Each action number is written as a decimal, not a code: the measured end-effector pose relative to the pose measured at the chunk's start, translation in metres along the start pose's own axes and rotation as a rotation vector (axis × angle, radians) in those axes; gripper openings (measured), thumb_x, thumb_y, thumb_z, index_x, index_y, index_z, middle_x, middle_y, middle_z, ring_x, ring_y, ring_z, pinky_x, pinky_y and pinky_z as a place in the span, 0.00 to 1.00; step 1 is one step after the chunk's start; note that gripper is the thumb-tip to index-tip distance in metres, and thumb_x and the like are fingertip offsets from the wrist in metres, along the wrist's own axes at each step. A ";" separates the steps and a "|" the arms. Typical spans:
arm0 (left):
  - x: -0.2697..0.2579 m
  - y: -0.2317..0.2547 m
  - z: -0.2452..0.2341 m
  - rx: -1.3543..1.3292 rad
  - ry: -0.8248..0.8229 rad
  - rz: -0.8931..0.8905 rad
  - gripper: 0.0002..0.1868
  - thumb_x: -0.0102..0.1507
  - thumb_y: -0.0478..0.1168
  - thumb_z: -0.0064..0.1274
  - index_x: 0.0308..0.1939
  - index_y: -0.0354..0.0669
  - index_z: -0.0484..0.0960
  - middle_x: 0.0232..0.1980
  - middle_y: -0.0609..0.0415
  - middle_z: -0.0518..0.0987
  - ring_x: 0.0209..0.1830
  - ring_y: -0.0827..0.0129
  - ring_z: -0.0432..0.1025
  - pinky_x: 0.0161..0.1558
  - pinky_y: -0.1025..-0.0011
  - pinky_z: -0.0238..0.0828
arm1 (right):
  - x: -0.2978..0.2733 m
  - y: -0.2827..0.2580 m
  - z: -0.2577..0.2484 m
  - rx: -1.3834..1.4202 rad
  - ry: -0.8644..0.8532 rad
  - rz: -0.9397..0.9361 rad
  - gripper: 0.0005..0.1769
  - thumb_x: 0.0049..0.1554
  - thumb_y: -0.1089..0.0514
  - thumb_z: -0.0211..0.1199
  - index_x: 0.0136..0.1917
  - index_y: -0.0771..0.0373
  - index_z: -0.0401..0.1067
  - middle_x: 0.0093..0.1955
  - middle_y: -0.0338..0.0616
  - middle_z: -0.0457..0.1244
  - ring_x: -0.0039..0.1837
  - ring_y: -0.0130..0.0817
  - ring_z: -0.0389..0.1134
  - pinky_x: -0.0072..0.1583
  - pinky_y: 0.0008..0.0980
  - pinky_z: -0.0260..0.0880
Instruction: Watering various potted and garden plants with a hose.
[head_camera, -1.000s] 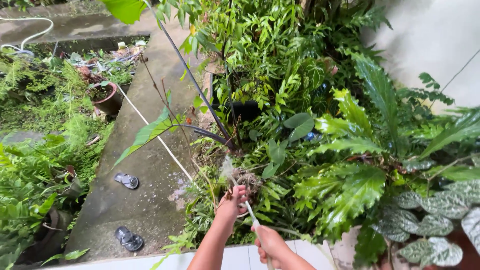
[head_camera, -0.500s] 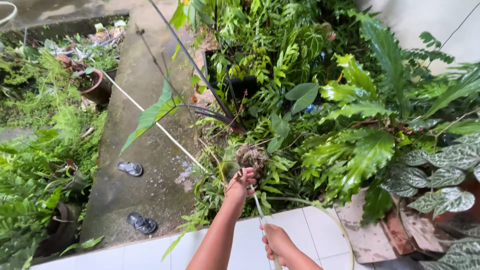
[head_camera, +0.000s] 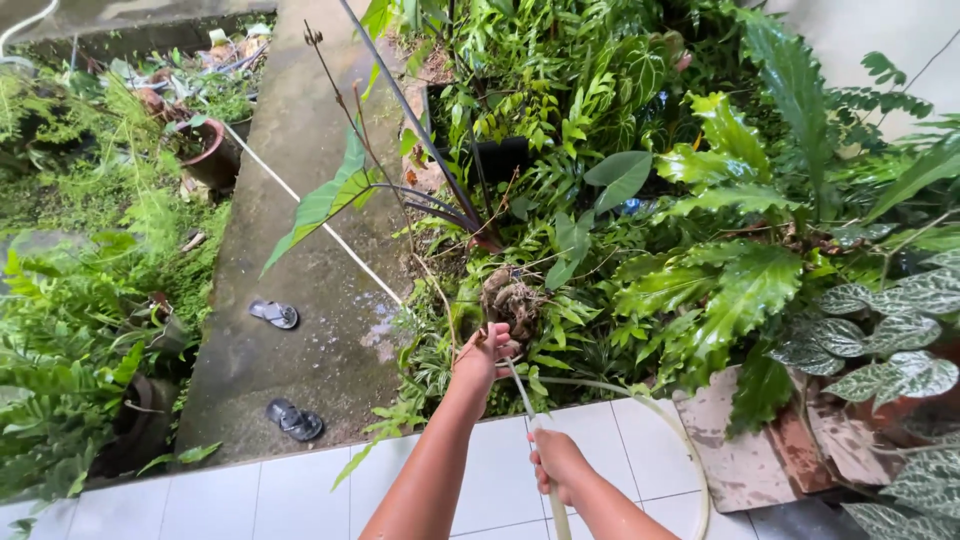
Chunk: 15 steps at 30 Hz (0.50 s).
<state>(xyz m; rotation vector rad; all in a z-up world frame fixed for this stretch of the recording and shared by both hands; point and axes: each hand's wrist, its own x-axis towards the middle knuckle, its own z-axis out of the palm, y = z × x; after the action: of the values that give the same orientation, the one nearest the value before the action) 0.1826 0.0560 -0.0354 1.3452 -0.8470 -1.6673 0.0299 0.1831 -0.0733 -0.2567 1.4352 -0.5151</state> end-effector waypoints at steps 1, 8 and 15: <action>-0.003 0.003 0.002 0.001 -0.005 0.004 0.26 0.71 0.59 0.37 0.61 0.50 0.78 0.58 0.57 0.80 0.57 0.69 0.76 0.49 0.64 0.74 | -0.002 0.000 -0.001 0.002 0.002 -0.006 0.15 0.66 0.50 0.46 0.60 0.60 0.63 0.35 0.38 0.54 0.28 0.28 0.49 0.31 0.32 0.50; -0.015 0.007 0.000 -0.009 0.041 -0.045 0.25 0.70 0.58 0.40 0.59 0.49 0.81 0.57 0.57 0.81 0.55 0.68 0.75 0.48 0.63 0.74 | -0.011 -0.005 -0.003 -0.040 0.007 -0.031 0.16 0.65 0.51 0.47 0.61 0.60 0.65 0.35 0.38 0.55 0.29 0.27 0.51 0.32 0.31 0.51; -0.017 0.009 -0.002 -0.005 0.046 -0.056 0.23 0.70 0.55 0.40 0.59 0.49 0.80 0.54 0.56 0.80 0.53 0.67 0.74 0.46 0.62 0.74 | -0.014 -0.013 -0.009 -0.099 -0.018 -0.040 0.14 0.65 0.50 0.48 0.59 0.59 0.64 0.35 0.38 0.54 0.29 0.27 0.50 0.32 0.31 0.50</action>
<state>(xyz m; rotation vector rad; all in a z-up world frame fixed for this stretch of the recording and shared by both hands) 0.1875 0.0672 -0.0203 1.4104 -0.7849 -1.6732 0.0181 0.1803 -0.0564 -0.3687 1.4421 -0.4736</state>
